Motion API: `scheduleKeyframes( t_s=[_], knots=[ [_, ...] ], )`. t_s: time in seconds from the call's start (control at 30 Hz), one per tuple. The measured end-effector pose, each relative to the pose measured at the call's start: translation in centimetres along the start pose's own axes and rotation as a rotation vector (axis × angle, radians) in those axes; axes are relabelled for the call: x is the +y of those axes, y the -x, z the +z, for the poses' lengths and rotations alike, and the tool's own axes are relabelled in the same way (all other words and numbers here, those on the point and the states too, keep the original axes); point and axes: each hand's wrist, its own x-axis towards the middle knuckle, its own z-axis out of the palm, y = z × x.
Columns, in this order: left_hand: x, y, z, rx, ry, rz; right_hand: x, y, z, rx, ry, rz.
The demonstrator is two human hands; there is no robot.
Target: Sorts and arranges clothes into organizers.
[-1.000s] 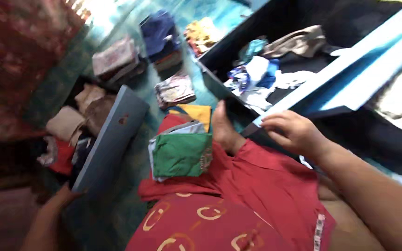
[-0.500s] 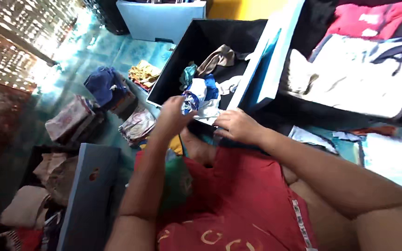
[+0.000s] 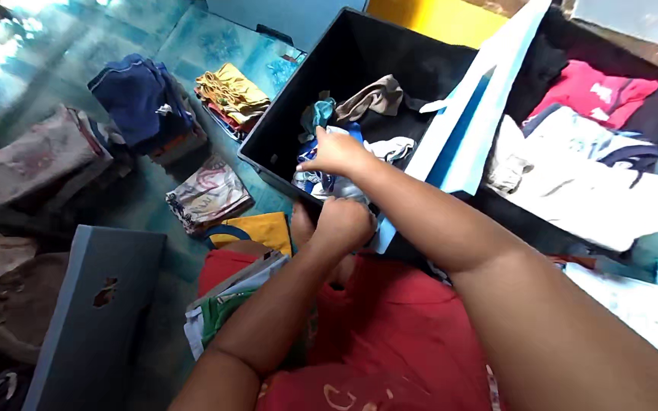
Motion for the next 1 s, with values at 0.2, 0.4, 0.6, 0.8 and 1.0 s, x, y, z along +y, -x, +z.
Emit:
scheduleKeyframes(
  t_s=[0.2,0.4,0.6,0.8,1.0],
  knots=[
    [-2.1,1.2,-2.2,0.022,0.381,0.101,3.8,-4.7,0.1,0.084,-0.076,0.130],
    [-4.8,1.2,-2.3,0.552,1.008,-0.074,8.9,0.7,-4.4,0.333,-0.738,-0.033],
    [-6.0,1.3,-3.1,0.421,1.885,0.070,2.3,9.6,-5.5,0.144,-0.727,-0.268],
    [-6.6,2.3,-2.5,0.310,2.118,0.362,3.3,10.9,-1.8,0.509,-0.927,-0.105],
    [-6.7,1.8,-2.1,0.290,2.163,0.360,5.3,12.0,3.2,0.192,-1.508,-0.289]
  ],
)
